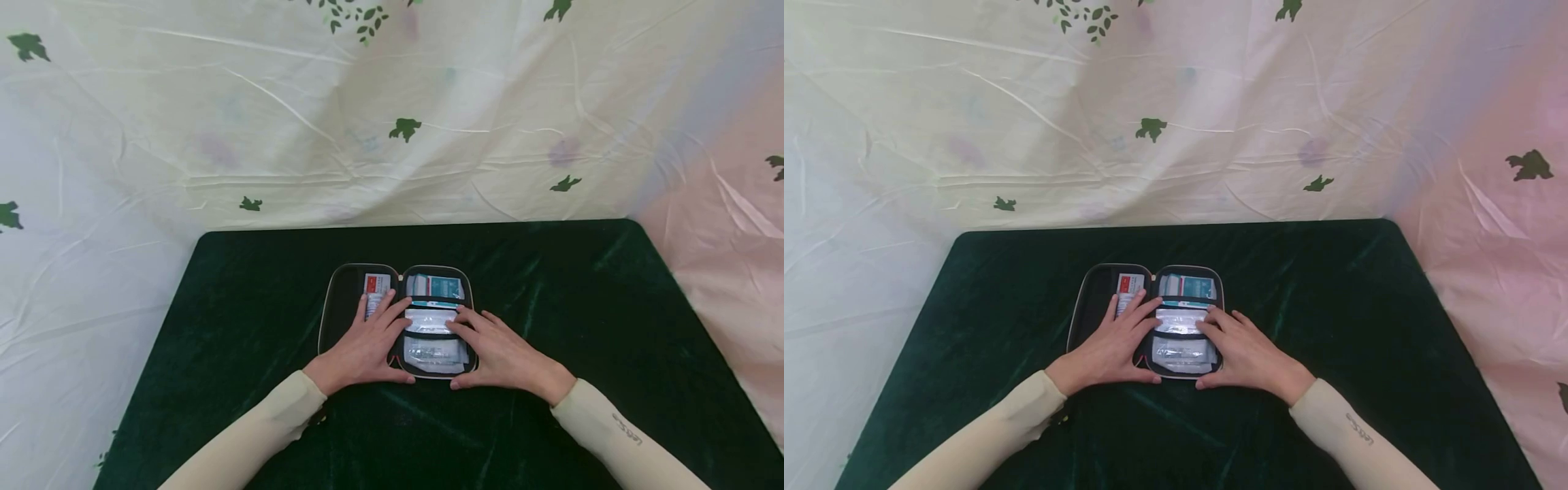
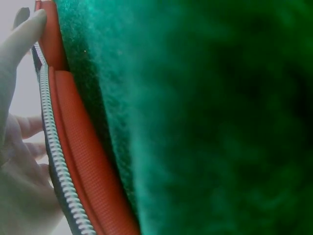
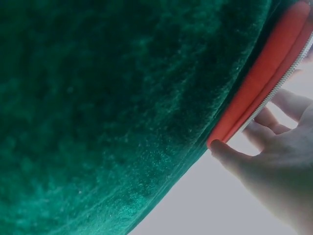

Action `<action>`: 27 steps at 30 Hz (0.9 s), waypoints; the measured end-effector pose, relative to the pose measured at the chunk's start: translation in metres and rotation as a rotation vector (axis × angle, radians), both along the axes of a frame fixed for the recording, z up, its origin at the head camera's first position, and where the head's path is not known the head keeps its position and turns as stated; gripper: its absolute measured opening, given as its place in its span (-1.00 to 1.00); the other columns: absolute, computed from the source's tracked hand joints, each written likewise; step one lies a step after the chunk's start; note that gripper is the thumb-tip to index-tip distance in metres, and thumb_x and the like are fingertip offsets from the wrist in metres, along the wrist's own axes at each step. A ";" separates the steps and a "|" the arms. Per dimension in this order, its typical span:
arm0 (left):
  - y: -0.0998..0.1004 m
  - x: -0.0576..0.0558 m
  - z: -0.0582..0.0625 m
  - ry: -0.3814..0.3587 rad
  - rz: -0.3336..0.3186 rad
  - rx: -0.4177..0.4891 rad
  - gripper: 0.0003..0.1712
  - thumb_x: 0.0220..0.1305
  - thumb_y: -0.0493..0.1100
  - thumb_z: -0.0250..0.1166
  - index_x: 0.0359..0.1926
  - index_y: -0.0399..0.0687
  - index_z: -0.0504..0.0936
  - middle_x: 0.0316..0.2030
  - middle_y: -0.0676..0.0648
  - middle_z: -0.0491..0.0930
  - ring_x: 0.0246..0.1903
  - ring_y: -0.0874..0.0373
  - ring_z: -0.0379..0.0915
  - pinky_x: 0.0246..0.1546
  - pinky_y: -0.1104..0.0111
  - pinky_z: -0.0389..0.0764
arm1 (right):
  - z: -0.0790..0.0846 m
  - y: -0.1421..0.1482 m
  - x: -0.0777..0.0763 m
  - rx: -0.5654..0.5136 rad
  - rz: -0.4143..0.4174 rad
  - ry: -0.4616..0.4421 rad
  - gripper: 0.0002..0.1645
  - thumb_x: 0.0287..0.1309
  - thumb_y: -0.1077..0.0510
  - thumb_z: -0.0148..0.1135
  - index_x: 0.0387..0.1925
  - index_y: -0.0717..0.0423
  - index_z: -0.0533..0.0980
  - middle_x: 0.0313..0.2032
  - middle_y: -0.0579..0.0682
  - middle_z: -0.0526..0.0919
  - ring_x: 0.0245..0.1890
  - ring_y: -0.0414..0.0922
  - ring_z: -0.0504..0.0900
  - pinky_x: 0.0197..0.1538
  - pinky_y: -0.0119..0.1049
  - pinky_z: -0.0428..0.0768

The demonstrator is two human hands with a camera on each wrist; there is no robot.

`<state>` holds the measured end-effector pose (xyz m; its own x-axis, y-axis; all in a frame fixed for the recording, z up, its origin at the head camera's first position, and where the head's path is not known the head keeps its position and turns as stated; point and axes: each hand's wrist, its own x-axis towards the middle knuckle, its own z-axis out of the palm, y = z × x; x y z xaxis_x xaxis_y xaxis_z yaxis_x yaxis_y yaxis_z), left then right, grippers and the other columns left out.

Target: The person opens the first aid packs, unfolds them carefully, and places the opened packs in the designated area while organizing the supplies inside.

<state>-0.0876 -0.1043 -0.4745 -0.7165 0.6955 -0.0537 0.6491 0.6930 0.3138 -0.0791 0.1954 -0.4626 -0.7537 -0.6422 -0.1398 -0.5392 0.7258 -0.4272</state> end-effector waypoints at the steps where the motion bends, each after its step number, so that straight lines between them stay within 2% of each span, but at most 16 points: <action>1: 0.000 0.000 0.000 0.002 -0.001 0.001 0.12 0.10 0.60 0.30 0.49 0.03 0.37 0.66 -0.06 -0.12 0.63 -0.11 -0.45 0.47 -0.33 -0.34 | 0.000 0.000 0.000 0.000 0.001 -0.002 0.19 -0.05 -0.53 0.45 0.45 0.06 0.40 0.45 0.19 0.31 0.46 0.19 0.30 0.48 0.32 0.15; 13: -0.001 0.001 0.001 0.007 -0.007 0.007 0.04 0.11 0.59 0.31 0.43 0.06 0.43 0.65 -0.08 -0.11 0.62 -0.15 -0.44 0.46 -0.36 -0.31 | 0.001 0.000 0.001 -0.017 0.026 0.021 0.13 -0.03 -0.53 0.44 0.40 0.09 0.47 0.37 0.16 0.41 0.37 0.16 0.41 0.45 0.30 0.22; 16: -0.003 0.002 0.001 -0.004 -0.002 0.005 0.07 0.12 0.59 0.31 0.47 0.09 0.40 0.66 -0.07 -0.15 0.62 -0.17 -0.45 0.46 -0.34 -0.33 | 0.000 0.000 0.001 -0.031 0.033 0.039 0.14 -0.03 -0.55 0.42 0.39 0.10 0.47 0.36 0.16 0.42 0.34 0.14 0.42 0.43 0.29 0.26; 19: -0.005 0.004 0.003 -0.016 0.009 0.006 0.16 0.12 0.61 0.28 0.57 0.10 0.27 0.67 -0.08 -0.21 0.62 -0.20 -0.47 0.46 -0.35 -0.34 | -0.001 0.001 0.002 -0.054 0.036 0.047 0.18 -0.03 -0.59 0.38 0.42 0.09 0.45 0.39 0.16 0.39 0.38 0.14 0.38 0.43 0.29 0.27; 23: -0.011 0.008 0.007 -0.028 0.078 0.033 0.19 0.19 0.62 0.20 0.64 0.12 0.12 0.67 -0.07 -0.25 0.62 -0.19 -0.47 0.45 -0.37 -0.32 | -0.002 0.005 0.006 -0.097 0.001 0.010 0.20 0.03 -0.61 0.32 0.50 0.03 0.35 0.52 0.13 0.26 0.55 0.16 0.14 0.48 0.29 0.16; 27: -0.022 0.010 0.013 -0.014 0.183 0.079 0.11 0.28 0.58 0.12 0.64 0.09 0.13 0.67 -0.08 -0.21 0.62 -0.17 -0.46 0.46 -0.37 -0.30 | -0.002 0.011 0.008 -0.144 -0.077 -0.029 0.17 0.12 -0.52 0.34 0.57 0.00 0.25 0.61 0.03 0.10 0.63 0.10 -0.08 0.53 0.29 0.02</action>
